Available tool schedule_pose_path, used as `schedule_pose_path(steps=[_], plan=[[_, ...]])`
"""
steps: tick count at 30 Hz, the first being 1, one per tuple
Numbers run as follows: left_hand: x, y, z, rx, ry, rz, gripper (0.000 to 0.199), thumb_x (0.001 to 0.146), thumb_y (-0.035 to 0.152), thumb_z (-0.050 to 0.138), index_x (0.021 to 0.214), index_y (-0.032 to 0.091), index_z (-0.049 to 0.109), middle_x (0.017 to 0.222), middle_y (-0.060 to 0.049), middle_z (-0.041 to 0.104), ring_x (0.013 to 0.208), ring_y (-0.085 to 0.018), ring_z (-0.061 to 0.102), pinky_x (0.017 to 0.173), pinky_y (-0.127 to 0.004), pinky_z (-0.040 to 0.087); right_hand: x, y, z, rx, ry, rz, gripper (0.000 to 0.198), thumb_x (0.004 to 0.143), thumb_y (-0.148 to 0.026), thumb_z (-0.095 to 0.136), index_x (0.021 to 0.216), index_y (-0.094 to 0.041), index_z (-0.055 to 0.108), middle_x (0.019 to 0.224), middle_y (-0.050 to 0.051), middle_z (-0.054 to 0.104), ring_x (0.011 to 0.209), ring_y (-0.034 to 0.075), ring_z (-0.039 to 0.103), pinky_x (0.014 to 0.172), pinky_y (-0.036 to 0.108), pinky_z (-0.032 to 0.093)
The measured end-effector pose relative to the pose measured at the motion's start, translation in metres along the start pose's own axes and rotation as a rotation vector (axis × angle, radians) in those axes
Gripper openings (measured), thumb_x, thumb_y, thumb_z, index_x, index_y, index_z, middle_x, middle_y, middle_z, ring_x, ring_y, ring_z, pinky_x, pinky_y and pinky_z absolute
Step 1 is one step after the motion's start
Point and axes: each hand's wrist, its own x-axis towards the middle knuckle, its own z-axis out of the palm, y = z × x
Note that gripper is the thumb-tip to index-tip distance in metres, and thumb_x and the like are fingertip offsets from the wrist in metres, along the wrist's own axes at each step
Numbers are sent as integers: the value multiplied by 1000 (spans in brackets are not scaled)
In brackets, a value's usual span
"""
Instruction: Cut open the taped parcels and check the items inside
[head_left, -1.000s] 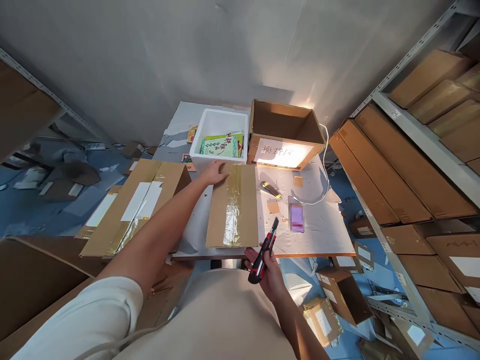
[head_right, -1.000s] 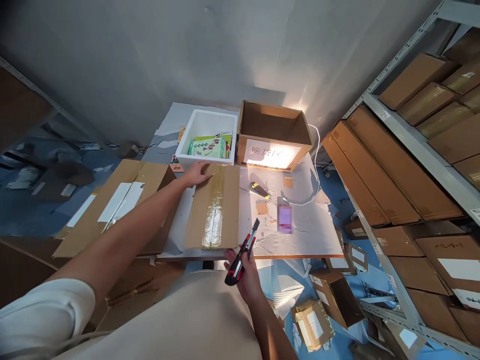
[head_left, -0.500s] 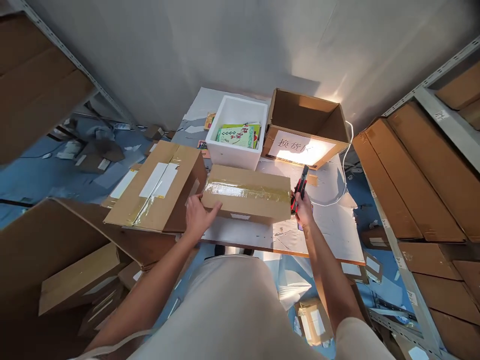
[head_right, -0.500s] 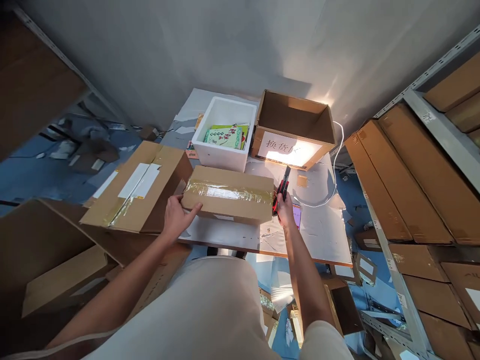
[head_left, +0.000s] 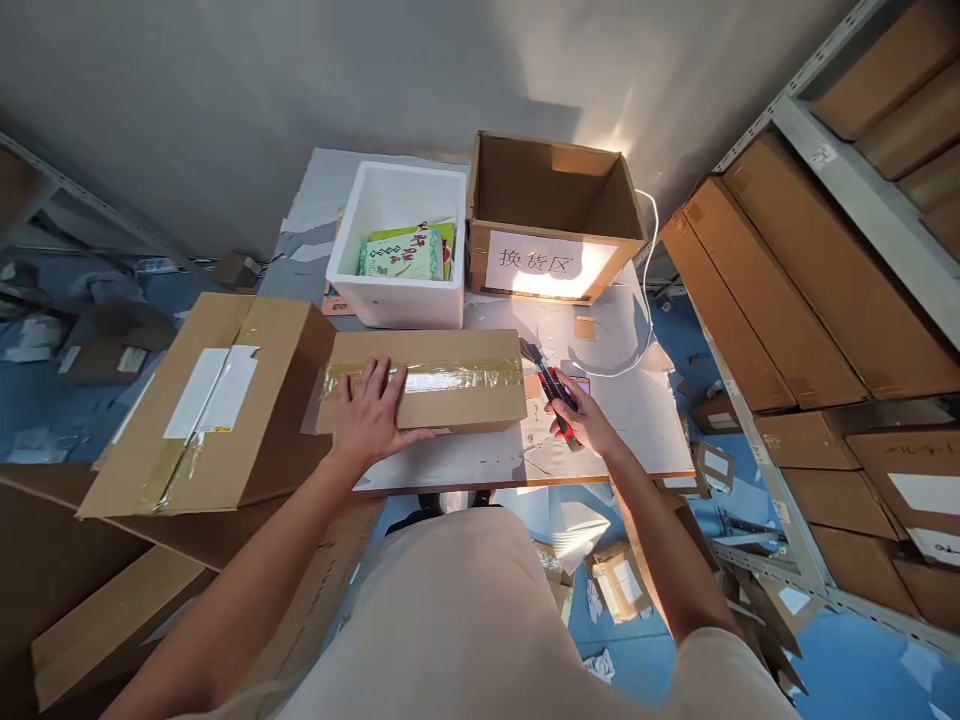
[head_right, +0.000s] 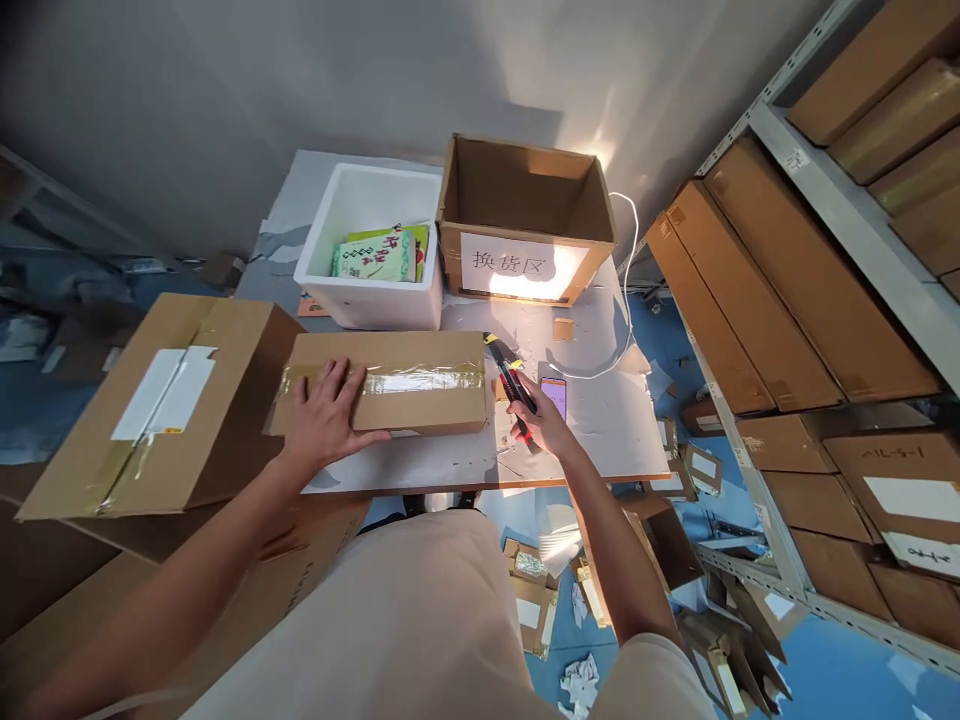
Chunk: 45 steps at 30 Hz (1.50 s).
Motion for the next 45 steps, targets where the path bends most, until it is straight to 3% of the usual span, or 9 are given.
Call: schedule_pose_path(steps=[6, 16, 25, 30, 36, 41, 45], plan=[[-2, 2, 1, 33, 8, -36, 112, 65, 86, 40, 147, 12, 26, 150, -25, 27, 140, -42, 22, 108, -59, 10, 1, 2, 0, 42, -54, 30, 70, 86, -40, 58, 148, -32, 26, 87, 0, 60, 51, 9, 60, 44, 25, 51], [-5, 3, 4, 24, 43, -28, 111, 66, 87, 36, 146, 10, 28, 150, -26, 26, 140, -42, 21, 108, -59, 9, -6, 0, 1, 42, -89, 52, 74, 86, -38, 58, 149, -32, 20, 85, -1, 58, 49, 8, 59, 42, 22, 50], [-2, 3, 6, 9, 28, -65, 111, 66, 87, 36, 148, 12, 25, 151, -25, 26, 140, -41, 21, 108, -59, 9, 3, -29, -7, -102, -113, 74, 69, 89, -35, 54, 149, -32, 21, 79, -2, 60, 48, 7, 58, 43, 21, 50], [2, 5, 2, -16, -5, -74, 115, 63, 88, 38, 148, 12, 25, 151, -24, 26, 139, -43, 21, 108, -58, 9, 6, -38, -28, -209, -416, 159, 67, 85, -39, 61, 145, -27, 35, 70, -4, 56, 43, 5, 48, 39, 18, 44], [2, 5, 3, -26, -14, -106, 112, 64, 86, 40, 148, 14, 26, 152, -22, 26, 140, -41, 20, 109, -57, 5, -6, -44, -44, -265, -516, 235, 68, 83, -39, 64, 145, -26, 37, 72, -2, 58, 42, 3, 43, 41, 19, 41], [2, 5, 2, -25, -10, -107, 112, 63, 86, 42, 146, 12, 29, 152, -22, 25, 140, -41, 20, 110, -57, 5, -35, -32, -52, -241, -351, 263, 72, 81, -39, 64, 146, -26, 34, 87, 3, 65, 49, 7, 51, 47, 23, 46], [1, 3, 0, -5, 13, -81, 107, 67, 83, 43, 145, 11, 31, 151, -23, 28, 139, -40, 23, 109, -58, 9, -43, -19, -58, -228, -281, 250, 59, 76, -46, 66, 129, -22, 54, 84, 5, 66, 50, 12, 54, 47, 28, 49]])
